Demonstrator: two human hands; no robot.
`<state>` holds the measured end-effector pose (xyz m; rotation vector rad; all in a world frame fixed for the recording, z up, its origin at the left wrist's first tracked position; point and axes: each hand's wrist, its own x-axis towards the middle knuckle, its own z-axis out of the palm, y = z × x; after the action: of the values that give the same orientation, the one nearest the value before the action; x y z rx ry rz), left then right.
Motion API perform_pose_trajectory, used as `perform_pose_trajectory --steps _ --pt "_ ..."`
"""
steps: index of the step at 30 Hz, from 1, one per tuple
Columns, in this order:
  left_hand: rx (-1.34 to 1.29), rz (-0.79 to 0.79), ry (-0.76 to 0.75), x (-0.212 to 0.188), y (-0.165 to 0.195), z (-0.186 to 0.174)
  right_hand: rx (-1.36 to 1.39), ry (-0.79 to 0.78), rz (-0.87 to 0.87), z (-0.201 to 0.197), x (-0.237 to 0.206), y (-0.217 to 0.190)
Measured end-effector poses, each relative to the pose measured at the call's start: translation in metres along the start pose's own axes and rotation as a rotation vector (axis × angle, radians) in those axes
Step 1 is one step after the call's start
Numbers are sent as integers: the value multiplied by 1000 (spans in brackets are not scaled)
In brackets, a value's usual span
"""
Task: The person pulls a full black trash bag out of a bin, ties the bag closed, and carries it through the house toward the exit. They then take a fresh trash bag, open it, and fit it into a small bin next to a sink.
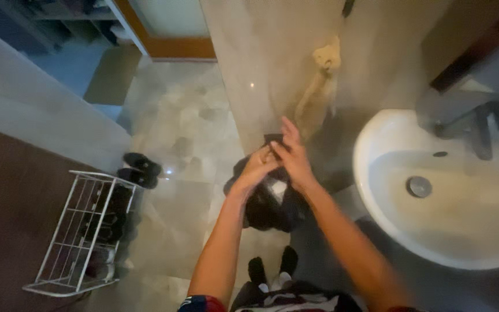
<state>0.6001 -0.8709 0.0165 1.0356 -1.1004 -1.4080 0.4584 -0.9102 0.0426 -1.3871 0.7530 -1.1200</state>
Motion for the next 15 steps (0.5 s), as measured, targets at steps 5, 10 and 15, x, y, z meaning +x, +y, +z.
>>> perform_pose_trajectory --steps 5,10,15 --pt "274 -74 158 0 -14 7 27 -2 134 1 0 -1" --pt "394 101 248 2 -18 23 -196 8 -50 -16 -8 -10" --pt "469 163 287 3 -11 25 -325 -134 -207 -42 -24 -42"
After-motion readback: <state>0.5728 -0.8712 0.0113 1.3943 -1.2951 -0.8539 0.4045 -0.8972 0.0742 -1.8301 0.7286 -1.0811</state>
